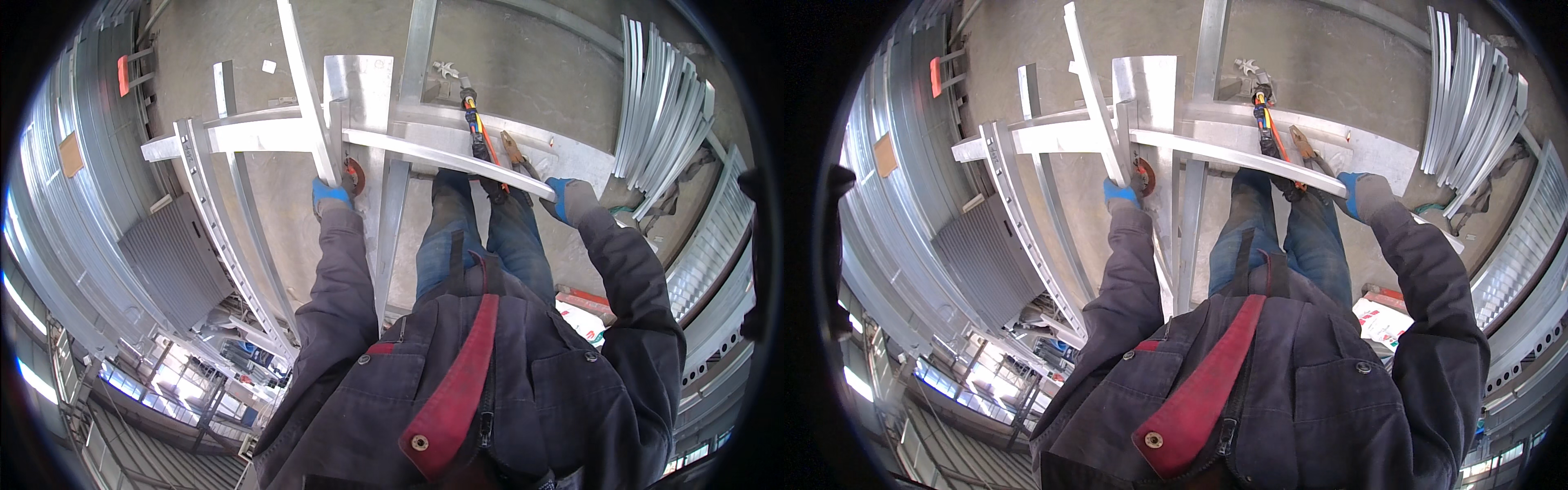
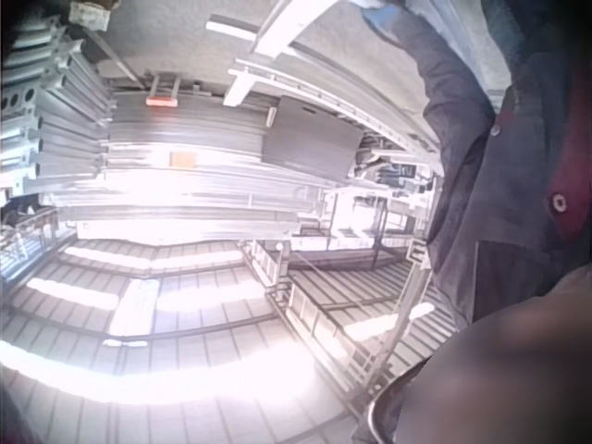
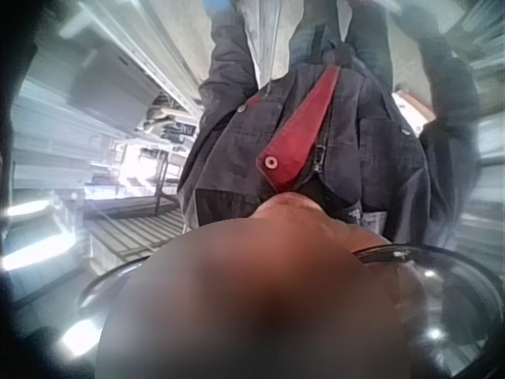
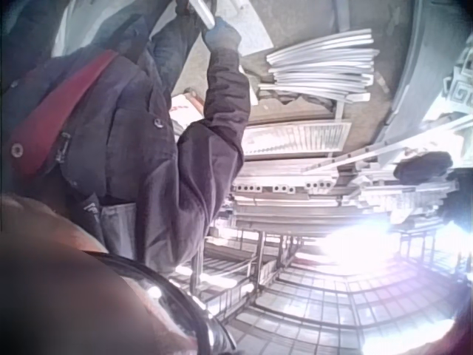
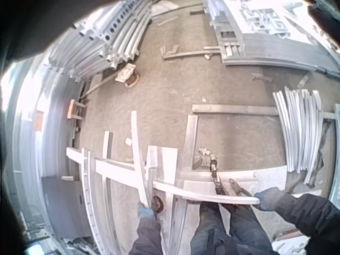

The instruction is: The person measures a square metal frame with a tape measure, then places it aside. They pick up several long metal bars and arrange them on a metal frame structure, aligning them in parallel positions.

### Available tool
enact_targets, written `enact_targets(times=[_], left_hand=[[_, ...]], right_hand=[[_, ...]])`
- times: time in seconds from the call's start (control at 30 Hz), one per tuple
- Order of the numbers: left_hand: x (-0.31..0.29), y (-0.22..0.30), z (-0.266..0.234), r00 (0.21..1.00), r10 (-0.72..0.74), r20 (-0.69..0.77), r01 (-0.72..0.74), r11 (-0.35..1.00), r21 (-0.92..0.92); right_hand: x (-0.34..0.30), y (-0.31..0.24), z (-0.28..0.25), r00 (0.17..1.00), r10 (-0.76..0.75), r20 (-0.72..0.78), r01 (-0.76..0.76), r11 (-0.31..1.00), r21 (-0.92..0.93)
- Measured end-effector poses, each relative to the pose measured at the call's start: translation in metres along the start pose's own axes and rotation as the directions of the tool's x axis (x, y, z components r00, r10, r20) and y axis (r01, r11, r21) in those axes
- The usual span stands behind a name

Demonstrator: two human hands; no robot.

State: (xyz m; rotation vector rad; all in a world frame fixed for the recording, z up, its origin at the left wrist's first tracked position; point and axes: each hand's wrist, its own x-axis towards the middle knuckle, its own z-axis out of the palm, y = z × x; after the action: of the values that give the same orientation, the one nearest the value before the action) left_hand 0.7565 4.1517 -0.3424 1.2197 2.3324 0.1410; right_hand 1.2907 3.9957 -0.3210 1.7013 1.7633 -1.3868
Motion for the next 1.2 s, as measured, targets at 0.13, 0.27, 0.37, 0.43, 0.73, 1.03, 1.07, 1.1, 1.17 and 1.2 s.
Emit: enact_targets(times=[0.13,0.27,0.37,0.43,0.73,1.03,1.07,1.1,1.17,1.2], left_hand=[[-0.011,0.020,-0.005,0.998,-0.024,-0.063,0.023,1.000,-0.002],[-0.018,0.036,-0.013,0.998,-0.042,-0.038,0.039,0.997,-0.064],[-0.026,0.045,-0.016,0.999,0.009,-0.043,-0.005,0.997,0.078],[-0.032,0.048,-0.015,1.000,-0.005,-0.008,0.005,1.000,0.016],[-0.008,0.038,-0.030,0.994,-0.097,0.042,0.093,0.992,0.088],[-0.006,0.028,-0.032,0.998,-0.025,0.058,0.032,0.991,-0.132],[-0.005,0.026,-0.032,0.997,-0.055,0.061,0.059,0.995,-0.077],[-0.004,0.025,-0.033,0.996,-0.086,0.036,0.086,0.996,-0.018],[-0.001,0.024,-0.034,0.991,-0.088,0.102,0.091,0.995,-0.030],[0.001,0.024,-0.035,0.995,-0.054,0.078,0.058,0.997,-0.055]], right_hand=[[0.011,-0.011,0.003,0.974,-0.017,-0.228,0.012,1.000,-0.023],[0.033,-0.034,-0.004,0.995,-0.046,-0.085,0.042,0.998,-0.049],[0.058,-0.071,-0.015,0.982,-0.067,-0.174,0.066,0.998,-0.013],[0.080,-0.111,-0.020,0.971,-0.114,-0.212,0.112,0.993,-0.024],[0.133,-0.194,-0.048,0.851,-0.239,-0.468,0.262,0.965,-0.017],[0.085,-0.081,-0.004,0.939,-0.240,-0.245,0.161,0.940,-0.302],[0.092,-0.085,-0.002,0.936,-0.245,-0.251,0.160,0.935,-0.318],[0.095,-0.090,-0.002,0.888,-0.319,-0.330,0.229,0.931,-0.284],[0.103,-0.108,-0.006,0.877,-0.316,-0.362,0.259,0.945,-0.198],[0.106,-0.120,-0.009,0.884,-0.292,-0.366,0.257,0.956,-0.142]])
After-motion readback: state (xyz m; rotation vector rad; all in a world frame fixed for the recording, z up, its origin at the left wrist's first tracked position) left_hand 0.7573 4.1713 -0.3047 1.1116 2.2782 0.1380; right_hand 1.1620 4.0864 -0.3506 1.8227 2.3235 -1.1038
